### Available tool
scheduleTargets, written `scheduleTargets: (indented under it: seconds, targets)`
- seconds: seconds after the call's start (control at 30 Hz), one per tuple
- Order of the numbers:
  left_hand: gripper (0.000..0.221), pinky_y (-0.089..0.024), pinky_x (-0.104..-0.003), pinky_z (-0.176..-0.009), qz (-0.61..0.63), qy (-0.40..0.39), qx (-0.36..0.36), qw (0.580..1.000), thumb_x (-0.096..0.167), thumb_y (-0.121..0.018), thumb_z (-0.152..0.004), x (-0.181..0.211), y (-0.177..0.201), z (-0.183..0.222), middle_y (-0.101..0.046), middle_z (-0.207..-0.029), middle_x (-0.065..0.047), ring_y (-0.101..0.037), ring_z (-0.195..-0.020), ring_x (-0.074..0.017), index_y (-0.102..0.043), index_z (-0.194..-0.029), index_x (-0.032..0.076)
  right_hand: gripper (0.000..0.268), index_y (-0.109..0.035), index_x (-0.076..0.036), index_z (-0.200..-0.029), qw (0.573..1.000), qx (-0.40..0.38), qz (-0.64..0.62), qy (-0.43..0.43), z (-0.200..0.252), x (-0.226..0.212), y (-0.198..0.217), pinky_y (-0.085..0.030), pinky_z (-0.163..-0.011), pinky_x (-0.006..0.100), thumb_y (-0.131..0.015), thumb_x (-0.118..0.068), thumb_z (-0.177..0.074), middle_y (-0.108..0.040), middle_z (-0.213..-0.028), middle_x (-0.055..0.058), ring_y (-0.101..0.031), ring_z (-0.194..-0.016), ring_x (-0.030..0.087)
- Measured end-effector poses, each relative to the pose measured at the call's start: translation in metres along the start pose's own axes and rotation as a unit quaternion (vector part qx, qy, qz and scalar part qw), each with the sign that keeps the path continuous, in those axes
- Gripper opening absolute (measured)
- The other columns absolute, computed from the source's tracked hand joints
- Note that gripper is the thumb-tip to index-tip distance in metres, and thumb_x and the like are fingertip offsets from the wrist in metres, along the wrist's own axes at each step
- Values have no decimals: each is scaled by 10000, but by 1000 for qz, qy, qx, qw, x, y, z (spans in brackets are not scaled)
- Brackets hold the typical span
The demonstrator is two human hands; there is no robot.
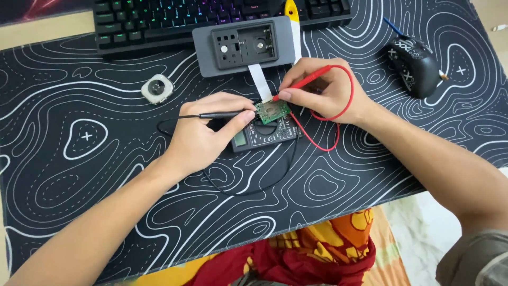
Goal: Testing a small circuit board using a digital multimeter and probes to check for electrical continuity or voltage.
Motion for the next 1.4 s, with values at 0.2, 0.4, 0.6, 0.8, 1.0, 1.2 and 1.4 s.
scheduleTargets:
  seconds: [0.2,0.4,0.6,0.8,1.0,1.2,1.4]
  targets:
    - [162,-679,-425,-946,2,10,-11,1000,118,-749,-1133,-1,0,-3,-873,-1139,-151,-865,-1082,-327,-858,-1234,54,122,-829,22,-1164,1000,-2,-3,-12,0,2,1,-618,-714,326,-853,-75,-1094,-735,-768,138,-674,-691,168]
    - [154,-681,-429,-938,13,9,-8,1000,114,-755,-1126,-2,0,-1,-866,-1129,-151,-865,-1087,-338,-863,-1223,63,108,-829,23,-1138,1000,-3,-8,-3,1,4,1,-582,-681,302,-853,-69,-1087,-734,-749,123,-641,-656,158]
    - [152,-685,-452,-937,27,16,-4,1000,110,-760,-1112,-3,0,-1,-868,-1139,-149,-865,-1093,-350,-864,-1216,74,108,-836,18,-1114,1000,-2,-6,-3,0,5,2,-574,-650,296,-862,-76,-1066,-743,-730,121,-635,-632,146]
    - [144,-684,-425,-929,28,8,3,1000,122,-768,-1109,-4,0,-1,-860,-1117,-147,-863,-1084,-342,-864,-1205,76,97,-836,19,-1102,1000,1,-7,-23,3,5,1,-531,-609,280,-854,-60,-1047,-745,-720,124,-589,-605,130]
    - [144,-676,-412,-944,28,5,2,1000,126,-772,-1111,-8,-1,1,-862,-1145,-133,-858,-1111,-328,-863,-1217,91,95,-831,26,-1106,1000,4,-18,-19,7,20,7,-529,-617,267,-865,-42,-1048,-740,-726,119,-601,-595,138]
    - [145,-676,-414,-939,27,13,-1,1000,123,-768,-1109,-7,-1,0,-863,-1149,-135,-860,-1103,-326,-863,-1213,87,74,-834,34,-1095,1000,1,-19,-21,2,2,-3,-527,-609,280,-847,-13,-1040,-748,-720,153,-593,-593,153]
    - [146,-676,-406,-956,20,19,-8,1000,125,-766,-1115,-6,-1,0,-865,-1175,-115,-858,-1116,-308,-864,-1221,100,102,-838,6,-1112,999,-2,-30,-17,5,14,5,-521,-620,246,-853,-80,-1060,-760,-745,110,-618,-604,114]
Point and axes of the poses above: each hand's wrist, its own z-axis away from the middle knuckle, its own y-axis out of the back of the hand, x = y × z, the point moved 7 cm from there along -z, towards the middle knuckle
